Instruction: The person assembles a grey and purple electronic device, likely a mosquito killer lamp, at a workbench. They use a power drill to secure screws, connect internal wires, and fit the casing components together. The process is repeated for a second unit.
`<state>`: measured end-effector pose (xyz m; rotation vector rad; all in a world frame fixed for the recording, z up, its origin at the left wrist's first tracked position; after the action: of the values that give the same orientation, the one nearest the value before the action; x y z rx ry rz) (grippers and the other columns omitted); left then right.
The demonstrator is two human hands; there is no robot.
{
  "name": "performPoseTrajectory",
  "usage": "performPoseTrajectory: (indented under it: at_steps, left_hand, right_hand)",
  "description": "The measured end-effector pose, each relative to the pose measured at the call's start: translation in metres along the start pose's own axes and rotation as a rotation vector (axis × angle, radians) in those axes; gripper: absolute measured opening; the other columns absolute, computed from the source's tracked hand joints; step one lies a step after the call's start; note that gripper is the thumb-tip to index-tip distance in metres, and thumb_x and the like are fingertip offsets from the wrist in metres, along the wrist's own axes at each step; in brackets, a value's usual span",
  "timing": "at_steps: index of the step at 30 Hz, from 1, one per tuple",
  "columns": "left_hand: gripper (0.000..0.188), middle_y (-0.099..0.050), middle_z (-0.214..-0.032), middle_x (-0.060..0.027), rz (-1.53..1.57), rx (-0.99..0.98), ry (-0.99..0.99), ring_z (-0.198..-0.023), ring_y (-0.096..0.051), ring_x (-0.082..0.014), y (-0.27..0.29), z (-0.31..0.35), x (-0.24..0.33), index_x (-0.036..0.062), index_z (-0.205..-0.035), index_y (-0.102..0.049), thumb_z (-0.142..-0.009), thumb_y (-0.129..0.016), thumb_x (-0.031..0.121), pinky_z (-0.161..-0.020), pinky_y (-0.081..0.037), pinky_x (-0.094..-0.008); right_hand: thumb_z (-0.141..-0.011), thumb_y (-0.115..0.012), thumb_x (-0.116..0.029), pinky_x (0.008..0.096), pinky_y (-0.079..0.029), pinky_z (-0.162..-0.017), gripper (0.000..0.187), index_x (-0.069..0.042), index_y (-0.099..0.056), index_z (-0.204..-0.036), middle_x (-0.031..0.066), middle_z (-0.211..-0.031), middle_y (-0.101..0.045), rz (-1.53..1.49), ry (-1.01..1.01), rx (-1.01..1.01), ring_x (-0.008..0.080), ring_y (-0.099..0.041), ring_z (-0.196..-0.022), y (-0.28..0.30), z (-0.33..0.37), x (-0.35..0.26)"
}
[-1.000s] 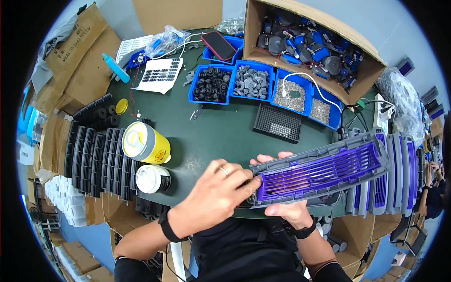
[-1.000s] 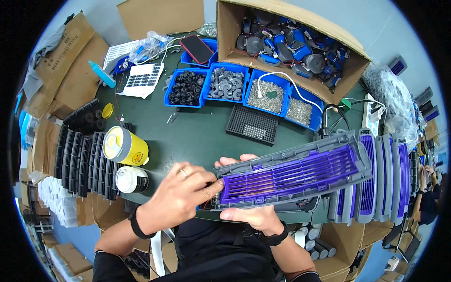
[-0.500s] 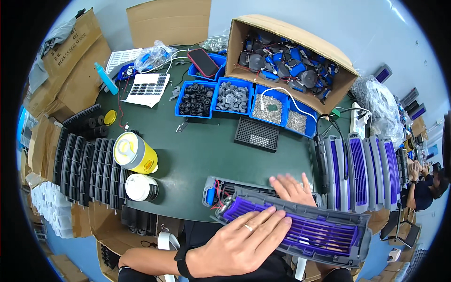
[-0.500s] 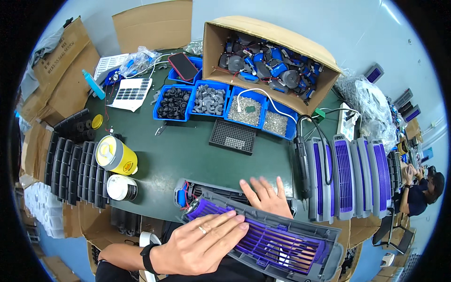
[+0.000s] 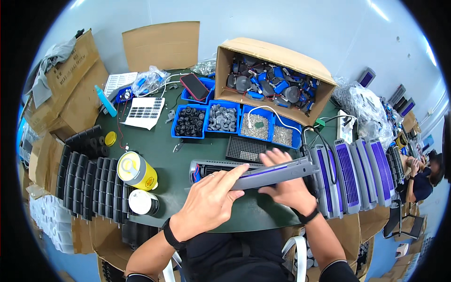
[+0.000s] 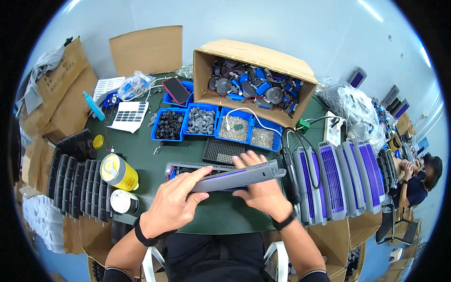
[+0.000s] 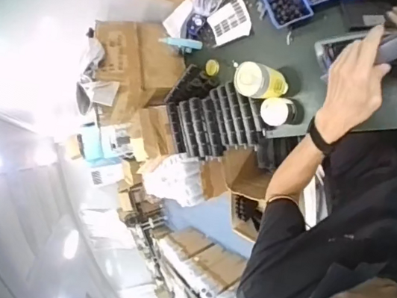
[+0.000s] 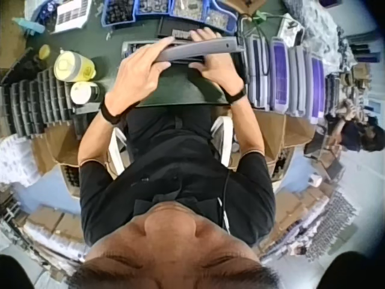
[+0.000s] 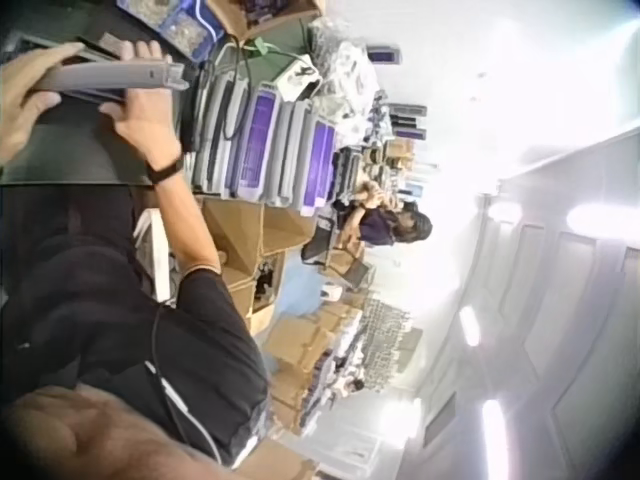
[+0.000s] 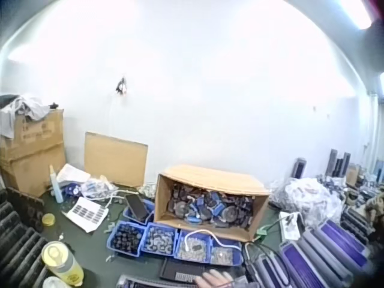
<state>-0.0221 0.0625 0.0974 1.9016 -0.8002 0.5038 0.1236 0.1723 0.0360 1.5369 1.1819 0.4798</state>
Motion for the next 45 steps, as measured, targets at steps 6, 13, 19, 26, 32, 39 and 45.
performPoseTrajectory:
  at_steps: [6,13,19,26,32,39,45]
  left_hand:
    - [0.048,-0.070,-0.100,-0.0164,-0.025,-0.198,-0.072,-0.091,-0.070,-0.0373,-0.049,0.001,-0.005,0.0057,-0.139,-0.063,-0.092,-0.074,0.007,-0.080,-0.056,-0.0470]
    - [0.038,-0.070,-0.094,-0.0135,-0.240,-0.396,-0.096,-0.089,-0.072,-0.0333,-0.106,0.011,-0.039,0.0040,-0.121,-0.068,-0.092,-0.077,0.027,-0.079,-0.057,-0.0461]
    - [0.041,-0.067,-0.083,-0.0106,-0.255,-0.220,-0.112,-0.079,-0.071,-0.0310,-0.107,0.000,-0.034,0.0058,-0.100,-0.070,-0.088,-0.080,0.044,-0.074,-0.056,-0.0426]
    - [0.039,-0.067,-0.082,-0.0103,-0.277,-0.222,-0.093,-0.078,-0.071,-0.0315,-0.108,-0.002,-0.036,0.0075,-0.095,-0.068,-0.087,-0.080,0.044,-0.074,-0.055,-0.0434]
    - [0.041,-0.068,-0.084,-0.0117,-0.272,-0.215,-0.055,-0.079,-0.071,-0.0326,-0.104,-0.004,-0.043,0.0073,-0.097,-0.069,-0.086,-0.081,0.045,-0.075,-0.054,-0.0443]
    - [0.044,-0.069,-0.086,-0.0104,-0.311,-0.236,-0.073,-0.080,-0.070,-0.0316,-0.111,-0.006,-0.040,0.0075,-0.105,-0.071,-0.087,-0.080,0.047,-0.078,-0.053,-0.0434]
    - [0.045,-0.070,-0.088,-0.0113,-0.319,-0.228,-0.067,-0.082,-0.071,-0.0320,-0.111,-0.005,-0.040,0.0072,-0.106,-0.071,-0.087,-0.080,0.047,-0.079,-0.053,-0.0441]
  right_hand:
    - [-0.092,-0.064,0.009,0.0404,-0.050,-0.109,0.045,0.001,-0.068,-0.135,0.0206,-0.134,-0.070,-0.264,-0.501,0.378,0.0344,-0.068,-0.126,0.099,0.102,0.085]
    - [-0.094,-0.062,0.002,0.0489,-0.045,-0.116,0.047,-0.003,-0.065,-0.140,0.0222,-0.140,-0.066,-0.148,-0.016,-0.155,0.0434,-0.061,-0.132,0.080,-0.043,0.016]
    - [-0.088,-0.058,-0.002,0.0449,-0.045,-0.118,0.059,-0.005,-0.062,-0.147,0.0241,-0.149,-0.061,-0.022,-0.070,-0.577,0.0399,-0.057,-0.138,-0.056,-0.145,0.113]
    - [-0.084,-0.062,-0.002,0.0471,-0.054,-0.103,0.045,-0.007,-0.078,-0.126,0.0246,-0.119,-0.075,0.006,-0.105,-0.342,0.0393,-0.071,-0.115,-0.065,-0.174,0.124]
    - [-0.088,-0.075,0.001,0.0358,-0.058,-0.075,0.019,0.000,-0.078,-0.107,0.0151,-0.092,-0.077,-0.427,-0.252,0.155,0.0230,-0.075,-0.083,0.045,-0.076,0.078]
    - [-0.085,-0.079,0.011,0.0284,-0.058,-0.072,0.018,0.002,-0.077,-0.100,0.0120,-0.092,-0.077,-0.425,-0.444,0.391,0.0186,-0.075,-0.081,0.072,0.092,0.049]
    - [-0.084,-0.079,0.012,0.0314,-0.058,-0.070,0.019,0.000,-0.077,-0.099,0.0128,-0.091,-0.077,-0.335,-0.356,0.423,0.0235,-0.076,-0.080,0.057,0.103,0.049]
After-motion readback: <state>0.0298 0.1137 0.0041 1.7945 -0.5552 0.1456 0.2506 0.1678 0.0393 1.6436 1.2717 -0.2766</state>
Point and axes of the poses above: each hand's wrist, its own z-axis away from the middle knuckle, its own y-axis out of the back of the hand, x = y × z, the point moved 10 cm from there along -z, towards the middle knuckle
